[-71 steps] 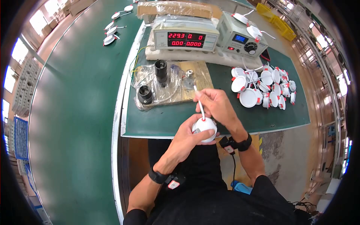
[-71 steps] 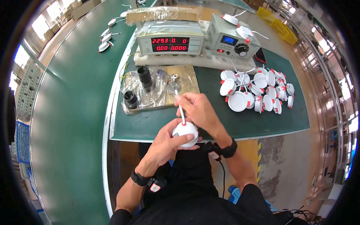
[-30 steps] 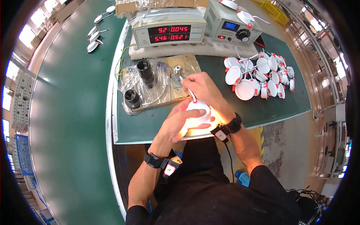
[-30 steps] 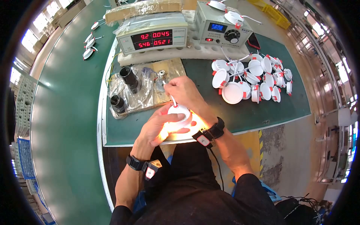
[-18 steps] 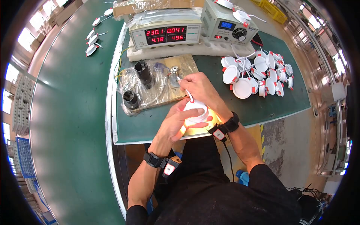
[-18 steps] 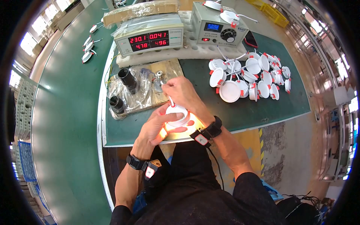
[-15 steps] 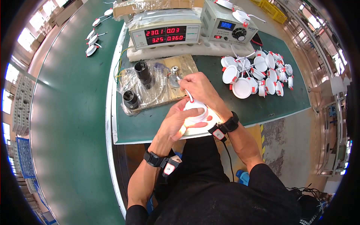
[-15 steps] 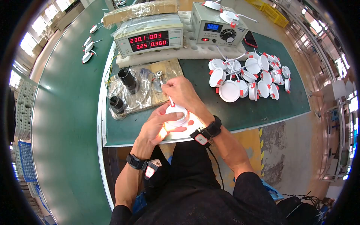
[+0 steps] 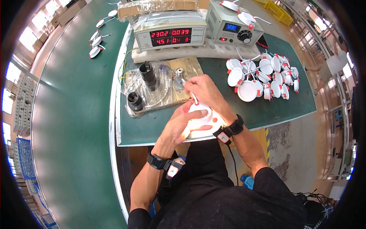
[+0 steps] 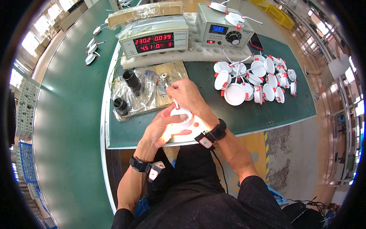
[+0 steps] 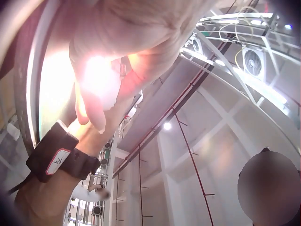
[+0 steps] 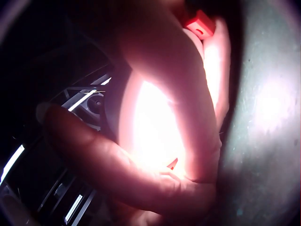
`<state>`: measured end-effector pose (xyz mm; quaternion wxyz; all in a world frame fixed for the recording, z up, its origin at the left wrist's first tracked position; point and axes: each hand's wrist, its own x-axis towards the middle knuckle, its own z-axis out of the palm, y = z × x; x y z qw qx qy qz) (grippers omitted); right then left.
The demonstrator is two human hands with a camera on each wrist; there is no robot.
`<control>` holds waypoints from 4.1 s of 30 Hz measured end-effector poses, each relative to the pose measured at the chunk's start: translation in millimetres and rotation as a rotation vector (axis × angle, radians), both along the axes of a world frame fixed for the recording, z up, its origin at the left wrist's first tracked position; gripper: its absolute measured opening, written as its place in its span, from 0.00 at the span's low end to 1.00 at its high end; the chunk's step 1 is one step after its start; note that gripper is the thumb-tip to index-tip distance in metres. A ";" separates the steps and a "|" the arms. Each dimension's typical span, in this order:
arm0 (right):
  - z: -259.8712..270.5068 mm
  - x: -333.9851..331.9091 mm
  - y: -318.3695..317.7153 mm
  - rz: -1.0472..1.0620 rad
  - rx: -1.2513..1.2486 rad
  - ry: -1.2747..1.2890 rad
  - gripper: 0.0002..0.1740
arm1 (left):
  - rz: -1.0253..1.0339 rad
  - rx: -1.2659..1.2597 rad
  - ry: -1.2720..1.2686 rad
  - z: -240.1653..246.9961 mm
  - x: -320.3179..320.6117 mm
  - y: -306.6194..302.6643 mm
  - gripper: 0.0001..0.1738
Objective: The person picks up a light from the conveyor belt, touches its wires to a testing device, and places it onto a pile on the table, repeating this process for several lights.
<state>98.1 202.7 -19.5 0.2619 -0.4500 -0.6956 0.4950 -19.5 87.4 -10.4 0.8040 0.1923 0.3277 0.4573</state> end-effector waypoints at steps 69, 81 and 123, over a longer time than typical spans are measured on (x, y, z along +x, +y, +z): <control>67.4 145.5 -77.0 -0.383 -0.183 0.074 0.12 | 0.398 0.299 2.077 -32.9 -464.7 119.5 0.46; 72.2 110.7 -63.4 -0.204 -0.181 0.083 0.11 | 0.489 0.354 1.792 -34.7 -418.4 108.6 0.45; 95.9 37.2 -162.0 0.544 0.005 0.286 0.15 | 0.331 0.221 -0.163 70.1 -25.8 -137.2 0.18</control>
